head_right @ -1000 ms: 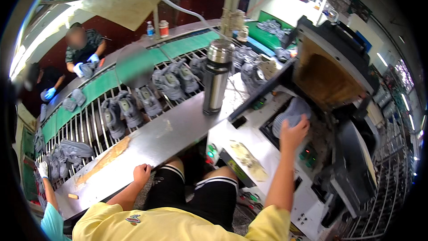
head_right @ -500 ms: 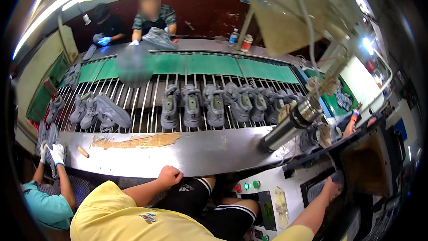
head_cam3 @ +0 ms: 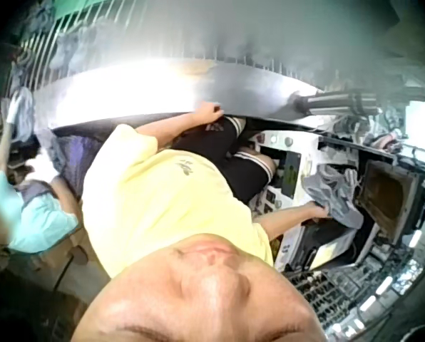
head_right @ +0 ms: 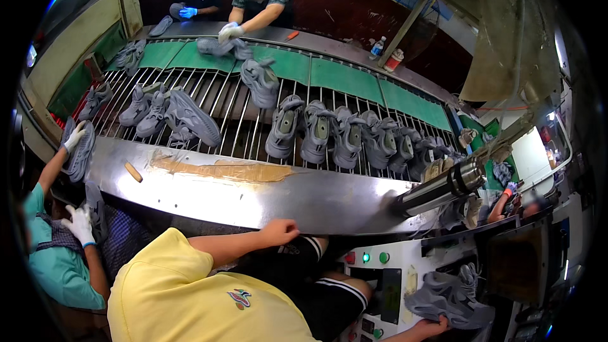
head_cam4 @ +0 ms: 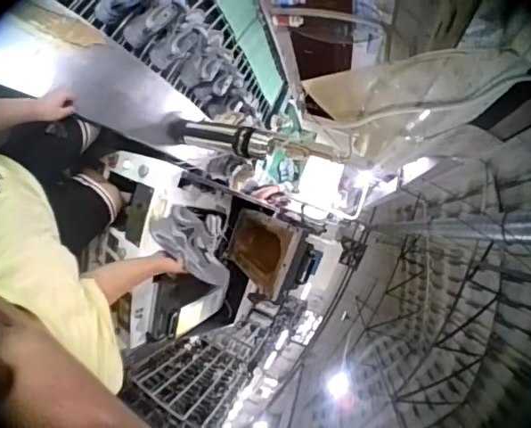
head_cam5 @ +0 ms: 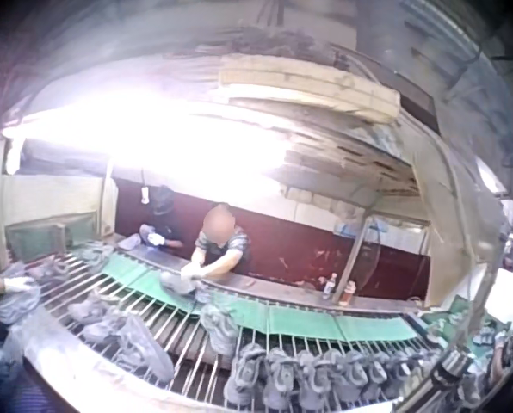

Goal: The person takes grey shoes from a conveyor belt, places them into a lasting machine one by one, and returns them to the belt after the machine process.

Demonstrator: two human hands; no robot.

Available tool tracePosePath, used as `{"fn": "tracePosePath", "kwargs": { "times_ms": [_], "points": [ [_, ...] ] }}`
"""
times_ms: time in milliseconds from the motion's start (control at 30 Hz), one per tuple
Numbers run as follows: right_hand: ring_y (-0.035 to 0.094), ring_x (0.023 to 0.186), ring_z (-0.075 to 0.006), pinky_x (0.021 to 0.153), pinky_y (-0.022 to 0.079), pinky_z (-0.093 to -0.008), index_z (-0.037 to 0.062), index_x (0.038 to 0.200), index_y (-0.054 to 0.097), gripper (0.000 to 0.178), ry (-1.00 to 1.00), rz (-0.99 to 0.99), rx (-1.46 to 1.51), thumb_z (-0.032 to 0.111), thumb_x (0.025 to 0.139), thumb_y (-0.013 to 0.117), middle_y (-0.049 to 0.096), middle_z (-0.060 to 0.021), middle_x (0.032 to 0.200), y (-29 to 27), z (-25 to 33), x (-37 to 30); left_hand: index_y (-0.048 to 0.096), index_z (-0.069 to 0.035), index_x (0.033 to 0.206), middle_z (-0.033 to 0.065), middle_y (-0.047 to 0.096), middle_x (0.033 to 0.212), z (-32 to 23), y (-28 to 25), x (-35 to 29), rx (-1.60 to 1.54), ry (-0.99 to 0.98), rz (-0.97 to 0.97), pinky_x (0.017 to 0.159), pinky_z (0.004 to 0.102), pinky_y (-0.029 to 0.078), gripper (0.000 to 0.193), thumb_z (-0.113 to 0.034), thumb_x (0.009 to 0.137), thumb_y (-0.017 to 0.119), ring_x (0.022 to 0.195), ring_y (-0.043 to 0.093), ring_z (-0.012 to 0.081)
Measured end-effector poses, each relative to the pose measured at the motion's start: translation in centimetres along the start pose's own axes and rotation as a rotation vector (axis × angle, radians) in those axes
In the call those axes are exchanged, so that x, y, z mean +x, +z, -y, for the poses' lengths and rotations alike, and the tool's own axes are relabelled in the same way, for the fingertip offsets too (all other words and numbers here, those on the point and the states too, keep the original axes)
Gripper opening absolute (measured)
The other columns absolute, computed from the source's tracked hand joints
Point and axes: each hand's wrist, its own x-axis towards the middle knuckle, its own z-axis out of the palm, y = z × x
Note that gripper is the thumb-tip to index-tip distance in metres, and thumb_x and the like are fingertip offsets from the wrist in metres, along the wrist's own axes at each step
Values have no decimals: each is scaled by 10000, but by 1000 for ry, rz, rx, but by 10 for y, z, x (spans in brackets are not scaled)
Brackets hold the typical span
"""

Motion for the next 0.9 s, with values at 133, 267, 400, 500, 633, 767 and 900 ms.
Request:
{"fn": "tracePosePath", "kwargs": {
  "times_ms": [133, 267, 400, 500, 633, 767, 900],
  "points": [
    [556, 1090, -348, 945, 434, -468, -18, 1248, 495, 614, 432, 327, 182, 315, 735, 443, 533, -187, 1253, 73, -2, -123, 519, -69, 1215, 86, 596, 1134, -51, 5, -12, -673, 75, 434, 889, 318, 449, 494, -414, 874, 610, 1046, 571, 182],
    [493, 1187, -299, 999, 404, -415, -3, 1261, 499, 608, 772, 706, 159, 305, 741, 431, 524, -141, 1275, 124, -47, -209, 301, -92, 1429, 88, 470, 1293, -103, -25, -16, -1297, 53, 627, 969, 322, 404, 742, -412, 853, 640, 1161, 493, 203],
    [471, 1218, -273, 1030, 370, -375, -3, 1339, 419, 601, 1081, 1109, -2, 197, 776, 479, 498, -131, 1311, 184, -71, -303, 269, -72, 1434, 114, 451, 1325, -71, -95, -36, -1417, -119, 499, 980, 355, 418, 917, -365, 713, 755, 1185, 490, 219],
    [423, 1276, -242, 1082, 297, -349, 6, 1436, 301, 640, 1047, 1413, -206, 122, 843, 512, 425, -125, 1402, 225, -71, -358, 304, -30, 1393, 105, 522, 1234, -38, -144, -69, -1313, -86, 190, 973, 373, 438, 872, -295, 698, 761, 1121, 536, 216],
    [339, 1341, -245, 1089, 255, -314, 35, 1423, 353, 628, 834, 2050, -514, 210, 878, 610, 375, -160, 1446, 245, -106, -404, 300, 3, 1373, 145, 509, 1224, 6, -174, -85, -1202, -353, -286, 962, 381, 450, 783, -120, 710, 696, 1114, 536, 252],
    [381, 1314, -319, 1075, 311, -347, 13, 1391, 379, 674, 464, 2196, -610, 216, 815, 664, 402, -224, 1401, 241, -140, -434, 306, -33, 1386, 168, 478, 1273, 13, -169, -68, -616, -345, -467, 978, 365, 421, 889, -113, 631, 767, 1170, 494, 271],
    [427, 1274, -322, 1048, 349, -354, 18, 1348, 435, 637, 197, 2057, -619, 189, 782, 671, 450, -212, 1355, 257, -135, -446, 294, -30, 1395, 207, 367, 1370, 40, -147, -52, -215, -173, -540, 1077, 384, 287, 899, -187, 652, 776, 1288, 360, 309]
  ]
}}
